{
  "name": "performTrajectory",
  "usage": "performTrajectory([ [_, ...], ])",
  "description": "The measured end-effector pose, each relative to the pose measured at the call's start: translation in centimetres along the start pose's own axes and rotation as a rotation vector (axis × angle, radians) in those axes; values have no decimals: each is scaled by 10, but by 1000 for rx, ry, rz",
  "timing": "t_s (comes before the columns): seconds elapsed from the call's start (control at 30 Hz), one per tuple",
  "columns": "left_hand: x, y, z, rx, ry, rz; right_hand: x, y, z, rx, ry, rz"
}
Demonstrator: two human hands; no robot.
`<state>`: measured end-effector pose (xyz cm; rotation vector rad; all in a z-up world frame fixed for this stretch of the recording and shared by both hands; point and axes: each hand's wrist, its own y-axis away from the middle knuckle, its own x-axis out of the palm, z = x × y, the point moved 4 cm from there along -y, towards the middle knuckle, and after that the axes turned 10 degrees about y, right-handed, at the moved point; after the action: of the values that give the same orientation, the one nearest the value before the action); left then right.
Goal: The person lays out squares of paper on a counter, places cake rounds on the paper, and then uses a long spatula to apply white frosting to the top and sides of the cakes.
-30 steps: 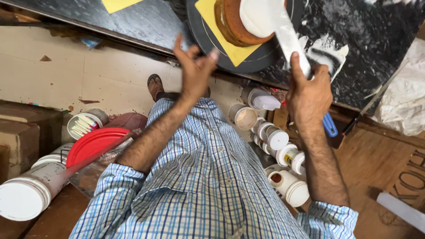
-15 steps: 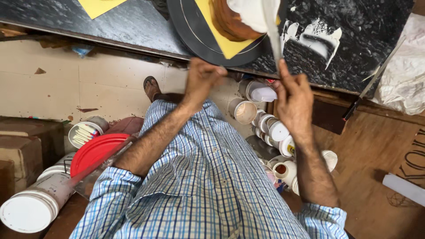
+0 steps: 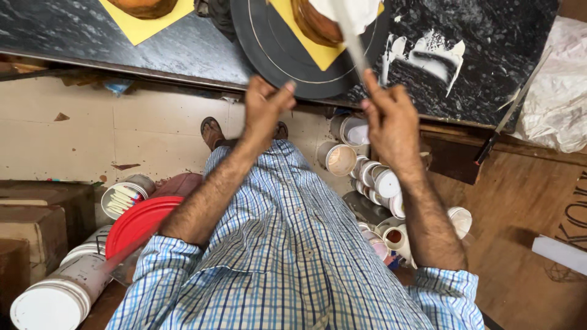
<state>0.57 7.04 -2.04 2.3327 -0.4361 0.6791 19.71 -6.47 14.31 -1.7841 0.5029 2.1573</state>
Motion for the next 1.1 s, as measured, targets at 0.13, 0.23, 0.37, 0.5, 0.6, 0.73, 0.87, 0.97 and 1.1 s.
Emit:
performTrajectory([
  [0.13, 11, 12, 3, -156, -120, 189, 0, -20, 8, -62, 313, -128],
  [0.23, 2, 1, -17, -135, -140, 76, -7, -31, -11, 22, 375, -111],
  [0.37, -14, -24, -55, 36, -131, -62, 3, -16, 3, -111, -38, -40],
  [0.5, -14, -51, -75, 184, -133, -6, 14, -20, 12, -60, 133, -26],
  [0.6, -8, -68, -86, 455, -130, 238, -2, -38, 5, -156, 576, -289],
  [0.73, -9, -62, -83, 629, -472, 265, -6, -18, 7, -120, 186, -119],
  [0.87, -8, -33, -50, 365, -362, 90, 15, 16, 49, 112, 17, 97],
  [0.97, 5, -8, -31, 360, -288, 39, 27, 15, 88, 53, 8, 57],
  [1.1, 14, 3, -14, 303, -108, 2, 26, 9, 57, -99, -366, 37],
])
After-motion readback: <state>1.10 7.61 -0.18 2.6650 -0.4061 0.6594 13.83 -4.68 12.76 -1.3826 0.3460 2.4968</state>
